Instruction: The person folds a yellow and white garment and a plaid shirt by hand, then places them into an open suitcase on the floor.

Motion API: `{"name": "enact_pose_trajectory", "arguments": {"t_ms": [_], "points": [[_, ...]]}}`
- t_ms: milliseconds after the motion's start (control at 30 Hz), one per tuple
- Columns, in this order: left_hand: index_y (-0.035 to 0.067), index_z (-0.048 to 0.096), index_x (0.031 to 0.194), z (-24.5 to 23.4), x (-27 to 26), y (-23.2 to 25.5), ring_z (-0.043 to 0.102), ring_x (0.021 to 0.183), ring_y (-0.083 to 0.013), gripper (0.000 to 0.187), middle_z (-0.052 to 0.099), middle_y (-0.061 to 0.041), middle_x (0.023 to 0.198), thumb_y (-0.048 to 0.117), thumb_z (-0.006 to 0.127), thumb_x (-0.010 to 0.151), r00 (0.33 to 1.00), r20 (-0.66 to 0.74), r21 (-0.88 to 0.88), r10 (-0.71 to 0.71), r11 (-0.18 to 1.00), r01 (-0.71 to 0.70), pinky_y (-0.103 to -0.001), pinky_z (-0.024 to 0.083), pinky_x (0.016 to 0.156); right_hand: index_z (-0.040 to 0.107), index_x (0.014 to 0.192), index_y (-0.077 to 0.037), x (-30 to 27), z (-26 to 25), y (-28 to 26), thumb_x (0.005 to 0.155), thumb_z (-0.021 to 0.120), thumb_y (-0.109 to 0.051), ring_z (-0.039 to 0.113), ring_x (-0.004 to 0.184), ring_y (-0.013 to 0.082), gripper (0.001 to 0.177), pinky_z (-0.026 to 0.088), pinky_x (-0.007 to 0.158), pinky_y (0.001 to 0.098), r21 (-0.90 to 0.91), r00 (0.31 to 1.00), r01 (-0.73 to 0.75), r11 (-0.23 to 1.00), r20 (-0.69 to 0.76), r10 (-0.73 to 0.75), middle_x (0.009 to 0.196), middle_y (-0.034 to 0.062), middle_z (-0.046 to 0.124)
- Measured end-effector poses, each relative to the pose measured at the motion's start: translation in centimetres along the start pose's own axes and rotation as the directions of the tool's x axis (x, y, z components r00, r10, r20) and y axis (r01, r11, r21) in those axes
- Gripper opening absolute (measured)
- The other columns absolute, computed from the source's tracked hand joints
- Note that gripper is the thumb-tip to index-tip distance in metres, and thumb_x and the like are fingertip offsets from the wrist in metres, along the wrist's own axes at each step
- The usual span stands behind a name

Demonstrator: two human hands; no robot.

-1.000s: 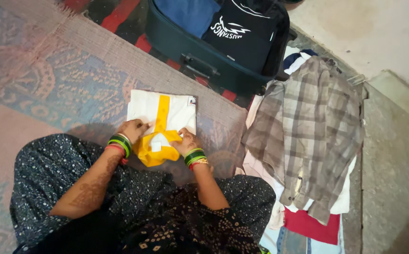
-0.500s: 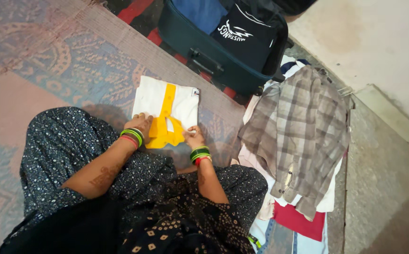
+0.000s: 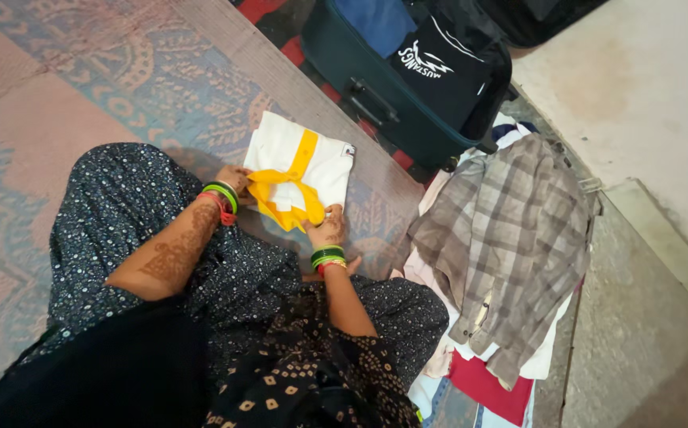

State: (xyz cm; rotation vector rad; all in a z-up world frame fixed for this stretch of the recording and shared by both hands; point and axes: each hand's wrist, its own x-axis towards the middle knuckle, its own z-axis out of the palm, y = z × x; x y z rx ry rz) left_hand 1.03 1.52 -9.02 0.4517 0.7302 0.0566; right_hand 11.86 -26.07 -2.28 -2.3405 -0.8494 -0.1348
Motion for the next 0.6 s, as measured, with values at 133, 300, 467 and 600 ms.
{"name": "enact_pose_trajectory", "arguments": {"t_ms": [133, 300, 467, 600], "points": [[0.009, 0.066, 0.109, -0.5, -0.2, -0.1, 0.071, 0.095, -0.0303, 0.026, 0.073, -0.011, 0.103, 0.022, 0.056, 0.089, 0.955, 0.251, -0.092, 0.157, 0.986, -0.138, -0.053, 0.057, 0.082, 0.051, 0.103, -0.01, -0.1, 0.2, -0.1, 0.062, 0.089, -0.022, 0.066, 0.088, 0.0387, 0.058, 0.053, 0.08, 0.046, 0.012, 0.993, -0.105, 0.994, 0.048, 0.105, 0.089, 0.0167, 0.066], [0.006, 0.068, 0.112, 0.3, -0.4, -0.8, 0.072, 0.098, -0.0282, 0.025, 0.075, -0.01, 0.106, 0.019, 0.059, 0.092, 0.942, 0.205, -0.227, 0.266, 0.949, -0.219, -0.046, 0.058, 0.088, 0.047, 0.106, -0.01, 0.1, 1.7, 2.1, 0.078, 0.074, -0.005, 0.071, 0.059, 0.0249, 0.039, 0.057, 0.054, 0.0371, 0.351, 0.874, -0.481, 0.803, 0.264, 0.408, 0.078, 0.0141, 0.064], [0.003, 0.068, 0.113, 1.1, 0.0, -0.7, 0.072, 0.088, -0.0229, 0.024, 0.075, -0.009, 0.103, 0.017, 0.065, 0.094, 0.917, 0.127, 0.155, 0.379, 0.905, -0.396, -0.037, 0.058, 0.082, 0.048, 0.103, -0.009, 1.5, 2.4, 3.0, 0.087, 0.072, 0.002, 0.065, 0.051, 0.0189, 0.031, 0.054, 0.042, 0.0311, 0.735, 0.825, -0.518, 0.438, 0.294, 0.483, 0.08, 0.0051, 0.063], [-0.003, 0.067, 0.111, 1.6, 0.7, -1.2, 0.063, 0.079, -0.0162, 0.026, 0.069, -0.008, 0.096, 0.021, 0.072, 0.104, 0.822, 0.039, 0.351, 0.569, 0.762, -0.544, -0.031, 0.052, 0.072, 0.048, 0.103, -0.011, 1.8, 2.4, 3.1, 0.089, 0.074, -0.003, 0.064, 0.05, 0.017, 0.031, 0.056, 0.043, 0.0305, 0.823, 0.812, -0.496, 0.276, 0.327, 0.483, 0.08, 0.0062, 0.066]]}}
